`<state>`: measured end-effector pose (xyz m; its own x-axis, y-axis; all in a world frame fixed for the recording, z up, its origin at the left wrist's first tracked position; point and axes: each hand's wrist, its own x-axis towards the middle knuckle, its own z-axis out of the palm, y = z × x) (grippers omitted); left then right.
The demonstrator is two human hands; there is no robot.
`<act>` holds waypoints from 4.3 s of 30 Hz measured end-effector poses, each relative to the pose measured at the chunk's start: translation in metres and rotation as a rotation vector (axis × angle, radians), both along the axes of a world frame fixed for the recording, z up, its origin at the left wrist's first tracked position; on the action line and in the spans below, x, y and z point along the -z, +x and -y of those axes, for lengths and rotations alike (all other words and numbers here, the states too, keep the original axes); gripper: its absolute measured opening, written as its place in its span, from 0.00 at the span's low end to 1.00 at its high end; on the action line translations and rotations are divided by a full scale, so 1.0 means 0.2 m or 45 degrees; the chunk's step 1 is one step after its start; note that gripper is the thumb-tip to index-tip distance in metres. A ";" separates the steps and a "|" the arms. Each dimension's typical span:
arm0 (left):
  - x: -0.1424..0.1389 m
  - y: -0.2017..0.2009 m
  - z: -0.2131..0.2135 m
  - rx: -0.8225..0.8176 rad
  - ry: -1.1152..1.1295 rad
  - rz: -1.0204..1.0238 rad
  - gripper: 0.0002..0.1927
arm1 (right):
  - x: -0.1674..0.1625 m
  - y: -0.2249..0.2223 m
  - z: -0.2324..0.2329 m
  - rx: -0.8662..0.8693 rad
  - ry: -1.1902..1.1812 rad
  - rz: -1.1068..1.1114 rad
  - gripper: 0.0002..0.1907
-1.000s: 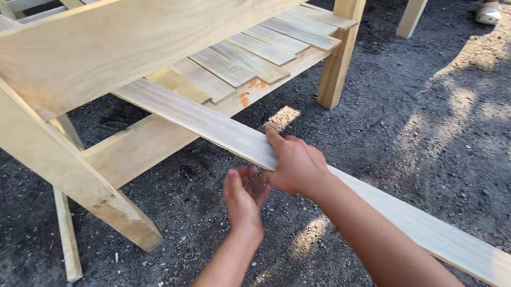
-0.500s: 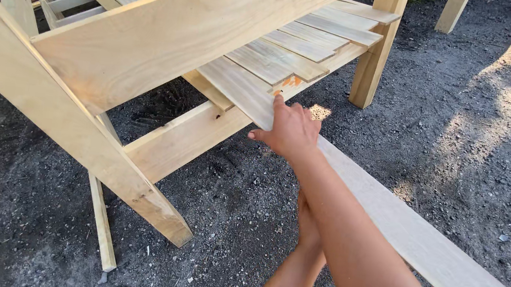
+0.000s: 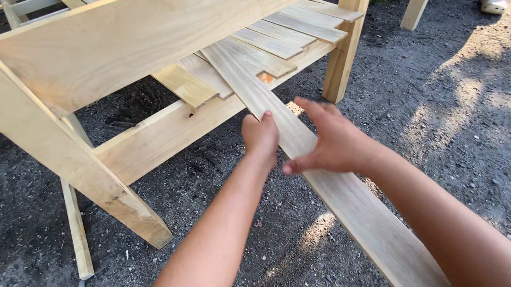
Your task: The person carries thin wooden slats one at a time from a pile on the gravel ground to a wooden furniture frame and slots each slat into place between the frame's side rails, pressing them down to seat them. The person repeats this handling cycle for several slats, building up the slatted surface of the frame.
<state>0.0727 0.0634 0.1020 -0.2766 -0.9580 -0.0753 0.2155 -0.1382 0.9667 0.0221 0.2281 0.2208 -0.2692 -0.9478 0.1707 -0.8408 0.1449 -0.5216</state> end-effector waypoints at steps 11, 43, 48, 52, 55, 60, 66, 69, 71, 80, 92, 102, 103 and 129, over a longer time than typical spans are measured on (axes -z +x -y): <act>0.10 0.19 -0.21 0.237 0.159 -0.124 0.14 | 0.28 -0.03 0.10 0.002 0.050 -0.082 0.58; 0.08 0.22 -0.09 0.065 0.417 -0.223 0.19 | -0.14 -0.13 -0.28 -0.067 0.641 -0.420 0.46; 0.14 0.24 -0.32 0.106 0.502 -0.336 0.21 | 0.08 0.14 0.26 -0.019 0.098 -0.667 0.38; 0.01 0.28 -0.45 0.193 0.452 -0.412 0.21 | 0.06 0.34 0.43 -0.034 -0.256 -0.606 0.32; -0.09 0.26 -0.55 0.297 0.255 -0.094 0.21 | -0.03 0.25 0.37 -0.024 0.034 -0.516 0.33; -0.09 0.05 -0.64 0.479 0.214 -0.183 0.25 | -0.14 0.10 0.19 0.089 0.155 -0.455 0.35; -0.08 0.06 -0.11 -0.118 0.123 -0.262 0.28 | -0.26 0.00 -0.01 0.131 -0.127 -0.475 0.28; -0.13 0.28 0.21 -0.369 -0.072 0.324 0.31 | -0.26 0.00 -0.03 0.134 -0.207 -0.458 0.26; -0.12 0.47 0.29 -0.394 -0.373 0.620 0.28 | -0.23 0.03 0.01 0.127 -0.187 -0.403 0.26; -0.29 1.04 0.67 -0.303 -1.066 1.526 0.14 | 0.02 0.19 0.32 -0.012 0.178 -0.532 0.46; -0.33 1.05 0.83 0.050 -0.464 1.960 0.26 | 0.22 0.20 0.89 -0.025 0.006 -0.493 0.29; -0.36 1.06 0.76 0.113 -0.643 1.866 0.33 | 0.25 0.19 1.18 -0.078 0.055 -0.376 0.32; -0.36 1.05 0.76 0.131 -0.699 1.885 0.34 | 0.24 0.19 1.19 -0.075 0.059 -0.356 0.32; -0.29 0.90 0.83 0.250 -0.911 1.625 0.31 | 0.18 0.18 1.40 0.150 0.054 -0.473 0.25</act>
<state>0.2537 -0.1017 0.1606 -0.5149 -0.8514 0.1001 -0.7803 0.5138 0.3567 0.0585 -0.0515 0.1844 -0.3036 -0.9225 0.2382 -0.9476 0.2664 -0.1764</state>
